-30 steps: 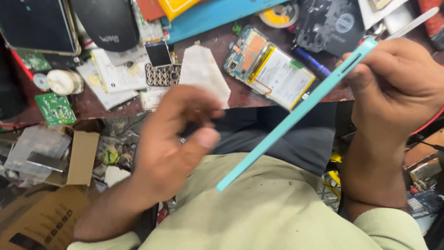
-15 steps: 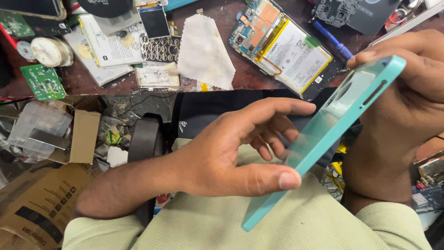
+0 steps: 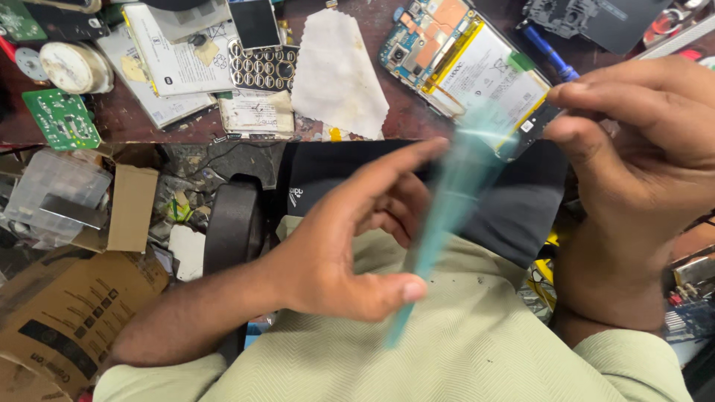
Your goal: The person uses a blue screwdriver to unscrew and pry components from a disassembled smartphone on a cluttered workbench, then wipes the work area with a tissue and peels adhesive from a teal phone back cover, pressing along its edges.
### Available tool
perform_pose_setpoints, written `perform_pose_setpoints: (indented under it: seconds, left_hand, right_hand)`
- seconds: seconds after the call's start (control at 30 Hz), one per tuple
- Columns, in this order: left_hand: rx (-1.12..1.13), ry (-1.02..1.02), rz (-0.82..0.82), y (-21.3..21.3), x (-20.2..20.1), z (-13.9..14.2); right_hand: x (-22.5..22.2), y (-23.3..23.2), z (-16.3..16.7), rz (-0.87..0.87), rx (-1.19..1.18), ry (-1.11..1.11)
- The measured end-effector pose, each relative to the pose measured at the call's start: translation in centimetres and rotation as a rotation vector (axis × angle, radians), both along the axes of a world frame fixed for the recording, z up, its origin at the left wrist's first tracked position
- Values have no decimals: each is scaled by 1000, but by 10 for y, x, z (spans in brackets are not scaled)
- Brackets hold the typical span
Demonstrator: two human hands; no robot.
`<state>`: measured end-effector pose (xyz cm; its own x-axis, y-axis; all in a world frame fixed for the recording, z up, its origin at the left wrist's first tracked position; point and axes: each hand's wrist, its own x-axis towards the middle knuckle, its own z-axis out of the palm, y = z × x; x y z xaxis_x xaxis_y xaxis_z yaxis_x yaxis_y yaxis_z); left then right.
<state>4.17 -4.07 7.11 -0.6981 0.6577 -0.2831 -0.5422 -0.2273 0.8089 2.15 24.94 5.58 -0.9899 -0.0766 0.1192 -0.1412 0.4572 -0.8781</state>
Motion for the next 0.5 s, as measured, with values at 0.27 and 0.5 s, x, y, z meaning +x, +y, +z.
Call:
perform_pose_setpoints:
  seconds: [0.27, 0.5]
  left_hand:
    - [-60, -58, 316, -9, 20, -31]
    - [-76, 40, 297, -8, 22, -47]
  right_hand:
    - [-10, -18, -5, 250, 413, 153]
    - [-17, -49, -10, 322, 820, 399]
